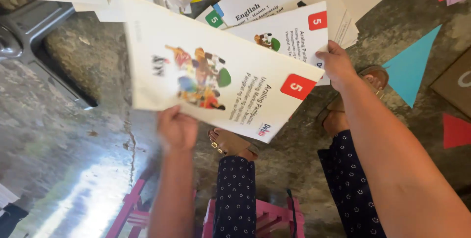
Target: Cleaning and sorting educational booklets on a table and then on the floor
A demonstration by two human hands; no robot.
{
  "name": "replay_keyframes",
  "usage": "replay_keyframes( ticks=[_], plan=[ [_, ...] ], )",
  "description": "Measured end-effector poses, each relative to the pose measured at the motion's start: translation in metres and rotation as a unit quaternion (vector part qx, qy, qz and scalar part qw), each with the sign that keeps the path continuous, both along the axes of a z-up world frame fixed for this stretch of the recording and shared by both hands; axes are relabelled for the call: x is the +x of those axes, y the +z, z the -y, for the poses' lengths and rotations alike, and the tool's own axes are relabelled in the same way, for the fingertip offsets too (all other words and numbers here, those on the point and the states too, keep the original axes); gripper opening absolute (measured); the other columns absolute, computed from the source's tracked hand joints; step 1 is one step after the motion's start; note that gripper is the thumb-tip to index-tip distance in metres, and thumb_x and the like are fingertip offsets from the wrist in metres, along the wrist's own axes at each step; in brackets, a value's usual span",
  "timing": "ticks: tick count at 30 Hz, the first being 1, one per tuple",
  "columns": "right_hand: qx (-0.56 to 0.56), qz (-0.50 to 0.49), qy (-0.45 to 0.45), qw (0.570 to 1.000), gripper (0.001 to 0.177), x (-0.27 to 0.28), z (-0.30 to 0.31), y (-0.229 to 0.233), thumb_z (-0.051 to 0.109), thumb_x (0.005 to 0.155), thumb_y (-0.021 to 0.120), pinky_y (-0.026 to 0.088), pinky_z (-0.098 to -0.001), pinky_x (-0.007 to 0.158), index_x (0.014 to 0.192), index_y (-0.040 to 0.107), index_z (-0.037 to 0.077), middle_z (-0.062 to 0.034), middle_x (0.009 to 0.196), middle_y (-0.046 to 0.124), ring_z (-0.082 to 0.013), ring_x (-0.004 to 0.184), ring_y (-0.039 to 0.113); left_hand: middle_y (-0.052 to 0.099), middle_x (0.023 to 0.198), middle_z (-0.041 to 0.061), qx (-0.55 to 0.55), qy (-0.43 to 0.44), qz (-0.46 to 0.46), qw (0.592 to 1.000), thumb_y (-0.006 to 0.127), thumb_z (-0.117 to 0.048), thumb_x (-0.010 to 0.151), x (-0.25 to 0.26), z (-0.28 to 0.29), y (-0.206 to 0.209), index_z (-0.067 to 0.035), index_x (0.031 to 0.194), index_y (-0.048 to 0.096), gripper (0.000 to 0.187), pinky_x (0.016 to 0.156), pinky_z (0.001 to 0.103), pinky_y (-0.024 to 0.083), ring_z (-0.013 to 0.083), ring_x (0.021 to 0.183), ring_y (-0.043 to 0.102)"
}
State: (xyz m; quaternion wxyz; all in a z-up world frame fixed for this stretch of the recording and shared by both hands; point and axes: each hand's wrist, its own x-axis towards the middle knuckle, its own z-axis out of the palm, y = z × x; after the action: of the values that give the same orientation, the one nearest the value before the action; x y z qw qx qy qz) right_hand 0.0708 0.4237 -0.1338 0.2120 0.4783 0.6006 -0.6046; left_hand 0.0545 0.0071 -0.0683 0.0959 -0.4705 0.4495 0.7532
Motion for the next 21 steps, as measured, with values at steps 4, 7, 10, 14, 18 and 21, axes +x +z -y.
replay_keyframes(
  ticks=[4,7,10,14,18,21],
  plan=[
    [-0.042,0.031,-0.079,0.996,0.032,0.011,-0.010,-0.019,0.018,0.094,0.054,0.053,-0.0319,0.090,0.121,0.071,0.020,-0.0033,0.104,0.073,-0.0160,0.094,0.073,0.067,0.079,0.006,0.117,0.081,0.147,0.979,0.070,-0.011,0.089,0.072,-0.052,-0.080,-0.012,0.082,0.068,0.006,0.078,0.038,0.057,0.0234,0.075,0.072],
    [-0.083,0.041,-0.109,0.990,0.045,0.001,-0.006,-0.003,0.045,0.099,0.044,0.056,-0.0331,0.088,0.124,0.070,0.018,-0.0057,0.101,0.071,-0.0185,0.091,0.073,0.060,0.083,0.013,0.115,0.015,0.222,0.968,0.061,-0.010,0.099,0.074,-0.150,-0.074,0.003,0.106,0.048,0.020,0.076,0.035,0.059,0.0258,0.080,0.071],
    [-0.056,-0.002,0.005,0.998,0.036,0.017,-0.017,-0.016,0.036,0.099,0.057,0.056,-0.0276,0.071,0.122,0.068,0.011,-0.0052,0.087,0.067,-0.0160,0.072,0.068,0.070,0.102,0.022,0.081,-0.296,0.295,0.905,0.050,-0.010,0.103,0.089,-0.177,-0.066,0.008,0.141,0.047,0.042,0.080,0.035,0.065,0.0293,0.093,0.077],
    [-0.011,-0.051,0.133,0.990,0.027,0.031,-0.028,-0.027,0.012,0.097,0.078,0.053,-0.0305,0.072,0.121,0.067,0.007,-0.0096,0.088,0.069,-0.0164,0.075,0.064,0.079,0.101,0.008,-0.171,-0.681,0.160,0.694,0.075,-0.007,0.073,0.062,-0.152,-0.052,-0.018,0.104,0.079,0.033,0.092,0.048,0.057,0.0359,0.103,0.075],
    [-0.011,-0.037,0.169,0.985,0.035,0.058,-0.049,-0.033,0.018,0.096,0.079,0.055,-0.0350,0.081,0.129,0.067,0.012,-0.0113,0.098,0.072,-0.0163,0.087,0.065,0.075,0.111,0.012,-0.395,-0.589,0.150,0.689,0.075,0.000,0.076,-0.031,-0.048,-0.095,-0.018,0.126,0.065,0.054,0.097,0.056,0.054,0.0409,0.108,0.071],
    [0.058,0.043,0.280,0.957,0.036,0.052,-0.052,0.006,0.025,0.097,0.075,0.050,-0.0525,0.096,0.131,0.068,0.015,-0.0216,0.112,0.073,-0.0392,0.108,0.069,0.057,0.135,0.020,-0.586,-0.589,0.021,0.556,0.094,-0.016,0.074,-0.100,-0.014,-0.100,-0.010,0.147,0.048,0.086,0.105,0.056,0.046,0.0470,0.127,0.051]
  ],
)
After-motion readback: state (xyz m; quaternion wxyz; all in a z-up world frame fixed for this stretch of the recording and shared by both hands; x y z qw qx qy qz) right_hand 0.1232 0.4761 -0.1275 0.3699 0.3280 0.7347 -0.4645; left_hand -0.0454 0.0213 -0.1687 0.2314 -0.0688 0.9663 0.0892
